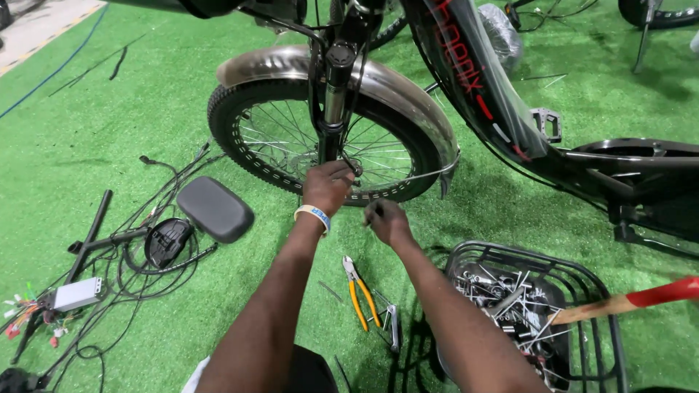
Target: Assembling a bicycle by securing components to the front fork using zip ties and pliers.
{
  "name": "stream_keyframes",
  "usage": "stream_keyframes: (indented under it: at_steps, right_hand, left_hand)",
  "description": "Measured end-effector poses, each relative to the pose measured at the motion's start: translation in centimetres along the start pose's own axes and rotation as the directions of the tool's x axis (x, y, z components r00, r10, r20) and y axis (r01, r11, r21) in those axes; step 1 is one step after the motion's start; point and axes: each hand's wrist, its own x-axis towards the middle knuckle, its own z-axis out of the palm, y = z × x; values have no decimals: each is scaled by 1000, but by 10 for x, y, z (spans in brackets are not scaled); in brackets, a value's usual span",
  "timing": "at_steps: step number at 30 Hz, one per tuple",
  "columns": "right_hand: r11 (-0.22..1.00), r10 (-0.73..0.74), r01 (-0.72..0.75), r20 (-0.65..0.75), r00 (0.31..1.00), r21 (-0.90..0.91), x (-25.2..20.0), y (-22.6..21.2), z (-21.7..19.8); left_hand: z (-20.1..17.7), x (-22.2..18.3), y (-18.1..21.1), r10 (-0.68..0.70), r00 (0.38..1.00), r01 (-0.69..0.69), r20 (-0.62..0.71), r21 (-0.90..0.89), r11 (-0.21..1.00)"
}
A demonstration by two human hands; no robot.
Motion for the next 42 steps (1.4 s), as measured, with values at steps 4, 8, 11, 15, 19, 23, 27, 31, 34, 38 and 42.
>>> stream_keyframes:
  at_steps: [4,8,11,15,19,23,27,31,34,38,42]
  right_hand:
    - [994,110,-108,73,991,-37,-11,35,10]
    - [892,225,-152,-127,966,425,-39,-4,7]
    - [460,398,100,-305,865,882,-88,-71,-36]
    - [410,330,470,-608,722,782,-105,-107,-77]
    - [352,199,522,-607,770,777,-83,-100,-80]
    - [401,156,496,-591,792,770,-77,-95,-77]
    - [332,142,484,-550,823,810,-71,-95,-78]
    - [340,128,484,-549,826,806,-62,-92,-74]
    - [340,105,491,-551,828,802,-58,-88,-69]
    - [690,-5,517,-711,704,507,-53,-81,-54]
    - [769,55,422,-708,704,479,-50,-80,-46]
  left_hand:
    - [-8,0,-4,28,1000,-25,-5,343,939]
    - [-2,1,-20,-39,996,70,-76,456,887]
    - [16,36,-57,-136,968,174,-209,174,969]
    - [38,34,-50,-320,899,223,-299,-318,922]
    - [49,27,-44,-275,905,205,-326,-231,951]
    - [57,45,-64,-277,874,215,-400,-193,957]
    - [58,63,-79,-269,861,199,-431,-200,959]
    - [55,44,-54,-264,876,206,-403,-183,961]
    - [51,30,-33,-263,922,222,-285,-167,961]
    - [46,19,-21,-425,890,302,-165,-484,821]
    - [40,11,-18,-424,900,265,-102,-645,717]
